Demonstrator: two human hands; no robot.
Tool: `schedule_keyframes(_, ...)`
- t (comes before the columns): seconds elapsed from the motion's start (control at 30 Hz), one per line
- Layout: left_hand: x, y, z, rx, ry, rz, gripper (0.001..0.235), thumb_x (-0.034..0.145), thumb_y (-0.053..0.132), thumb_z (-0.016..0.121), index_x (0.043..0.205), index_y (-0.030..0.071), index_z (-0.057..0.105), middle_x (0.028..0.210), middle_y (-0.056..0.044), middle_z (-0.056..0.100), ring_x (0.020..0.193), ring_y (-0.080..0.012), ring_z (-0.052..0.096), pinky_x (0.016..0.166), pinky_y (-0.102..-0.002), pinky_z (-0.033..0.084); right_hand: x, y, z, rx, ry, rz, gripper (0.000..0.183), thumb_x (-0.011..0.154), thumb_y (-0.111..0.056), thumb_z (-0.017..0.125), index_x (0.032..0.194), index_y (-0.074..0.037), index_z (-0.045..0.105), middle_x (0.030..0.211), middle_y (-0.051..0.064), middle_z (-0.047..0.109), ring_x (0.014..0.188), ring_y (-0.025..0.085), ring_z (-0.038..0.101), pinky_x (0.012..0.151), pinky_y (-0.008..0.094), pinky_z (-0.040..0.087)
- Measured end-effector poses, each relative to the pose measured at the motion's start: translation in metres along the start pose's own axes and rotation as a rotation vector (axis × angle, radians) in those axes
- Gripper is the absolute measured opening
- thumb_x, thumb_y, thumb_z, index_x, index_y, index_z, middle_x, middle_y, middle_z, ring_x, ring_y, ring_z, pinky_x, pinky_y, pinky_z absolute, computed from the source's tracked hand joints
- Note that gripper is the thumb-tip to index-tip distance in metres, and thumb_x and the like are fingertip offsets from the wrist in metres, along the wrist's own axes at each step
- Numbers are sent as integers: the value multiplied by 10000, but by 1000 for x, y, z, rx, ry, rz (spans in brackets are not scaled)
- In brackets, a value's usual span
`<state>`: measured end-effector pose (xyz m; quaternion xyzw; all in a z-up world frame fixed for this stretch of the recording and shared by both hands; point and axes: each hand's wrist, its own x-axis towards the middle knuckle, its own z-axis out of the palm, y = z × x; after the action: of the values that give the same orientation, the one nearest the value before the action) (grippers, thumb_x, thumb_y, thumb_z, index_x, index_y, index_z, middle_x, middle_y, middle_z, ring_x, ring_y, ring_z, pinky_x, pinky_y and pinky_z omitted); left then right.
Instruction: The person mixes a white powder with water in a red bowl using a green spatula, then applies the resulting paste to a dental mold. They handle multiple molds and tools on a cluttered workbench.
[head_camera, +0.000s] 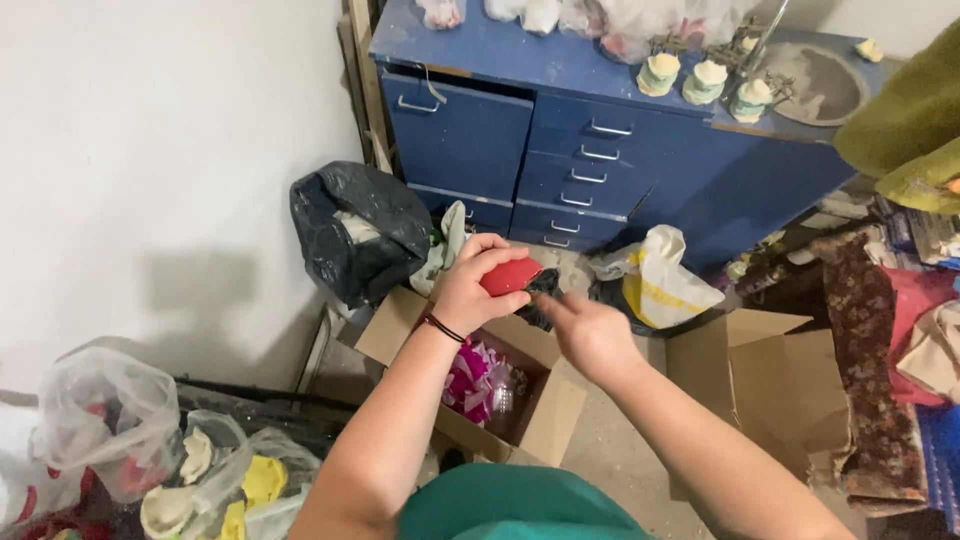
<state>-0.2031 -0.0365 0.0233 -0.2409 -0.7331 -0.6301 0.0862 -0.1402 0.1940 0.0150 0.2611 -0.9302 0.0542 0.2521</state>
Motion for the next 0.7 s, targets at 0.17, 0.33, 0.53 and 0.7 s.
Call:
schedule_keyframes(0.17,11,-4,2,49,-81,33,624,683,333,978,1267,249,774,1277,-61,576,1206,-307,632,1105,-485,429,-8,21,28,-42,47,64,342,910,-183,630,1218,-314,700,798,-58,571,570,174,643,530,298,535)
schedule_keyframes(0.33,18,-15,7,12,-91,-5,597,730,325,960,1289,251,764,1295,-82,568,1205,-338,623,1085,-542,425,4,25,22,34,28,125,322,948,-258,632,1258,-327,684,831,-56,592,615,197,674,539,315,553)
schedule_keyframes(0.53,22,-35,1,-61,45,46,625,739,346,943,1319,210,756,1280,-76,575,1187,-249,609,1087,-455,402,4,21,16,203,-45,68,267,922,-203,662,1173,-262,731,763,-8,641,601,278,694,535,354,553)
schedule_keyframes(0.7,17,-43,1,-114,102,35,651,777,400,896,1362,174,722,1289,-69,560,1265,-216,537,1155,-429,330,3,11,0,291,-175,170,264,906,-240,716,1168,-244,745,807,-35,705,708,252,741,647,335,590)
